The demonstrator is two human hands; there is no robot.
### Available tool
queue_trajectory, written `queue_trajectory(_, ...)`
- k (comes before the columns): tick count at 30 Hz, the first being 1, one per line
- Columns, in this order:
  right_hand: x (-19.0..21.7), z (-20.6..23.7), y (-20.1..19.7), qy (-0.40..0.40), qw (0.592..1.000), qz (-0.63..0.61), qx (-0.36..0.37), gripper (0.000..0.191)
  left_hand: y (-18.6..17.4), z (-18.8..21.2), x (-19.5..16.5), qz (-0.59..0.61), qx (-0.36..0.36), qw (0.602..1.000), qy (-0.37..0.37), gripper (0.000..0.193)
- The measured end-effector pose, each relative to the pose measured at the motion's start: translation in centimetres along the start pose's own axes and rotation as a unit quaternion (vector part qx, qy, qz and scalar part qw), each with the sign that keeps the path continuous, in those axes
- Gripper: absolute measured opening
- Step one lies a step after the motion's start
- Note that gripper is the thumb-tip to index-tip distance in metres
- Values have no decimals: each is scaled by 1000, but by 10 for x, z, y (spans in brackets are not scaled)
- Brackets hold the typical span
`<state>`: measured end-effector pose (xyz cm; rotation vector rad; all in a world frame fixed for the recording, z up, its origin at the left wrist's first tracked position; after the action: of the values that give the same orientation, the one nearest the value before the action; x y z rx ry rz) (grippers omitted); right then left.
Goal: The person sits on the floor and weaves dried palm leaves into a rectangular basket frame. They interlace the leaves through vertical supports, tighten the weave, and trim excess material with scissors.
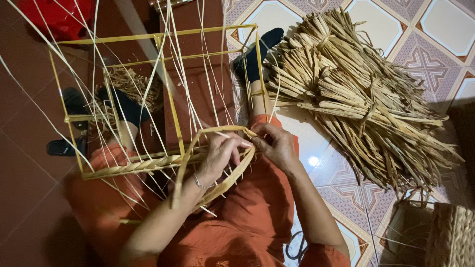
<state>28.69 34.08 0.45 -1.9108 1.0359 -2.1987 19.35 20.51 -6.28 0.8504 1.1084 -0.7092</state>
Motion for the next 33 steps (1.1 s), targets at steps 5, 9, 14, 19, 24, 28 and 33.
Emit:
queue_trajectory(5, 34, 8, 7, -156, 978, 131, -51, 11, 21, 37, -58, -231, 17, 930, 285, 16)
queue_trajectory(9, 46, 7, 13, -173, 967, 184, -29, 15, -5, 39, -81, -406, -108, 862, 283, 18)
queue_trajectory(14, 73, 14, 7, -221, 965, 140, 32, 21, -5, 51, -93, -637, -143, 705, 276, 37)
queue_trajectory(19, 54, 9, 19, -114, 970, 214, 32, 23, 1, 57, -83, -726, -103, 642, 224, 11)
queue_trajectory(24, 17, 7, 11, -79, 989, 110, -58, 17, 5, 77, -68, -733, -35, 638, 234, 3)
queue_trajectory(28, 10, 0, 21, -51, 983, 164, -60, 19, 2, 79, -55, -731, -8, 640, 236, 5)
queue_trajectory(33, 35, 12, 17, -116, 972, 167, -122, 49, -6, 86, -73, -737, -95, 612, 271, 26)
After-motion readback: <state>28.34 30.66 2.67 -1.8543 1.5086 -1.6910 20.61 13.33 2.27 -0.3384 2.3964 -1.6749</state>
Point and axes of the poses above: each hand's wrist, its own z-axis away from the middle knuckle, its own y-axis out of the palm, x = y × z, the point moved 9 cm from there along -z, towards the middle knuckle, and after that the axes turned 7 degrees about x, right-handed, at the moved point
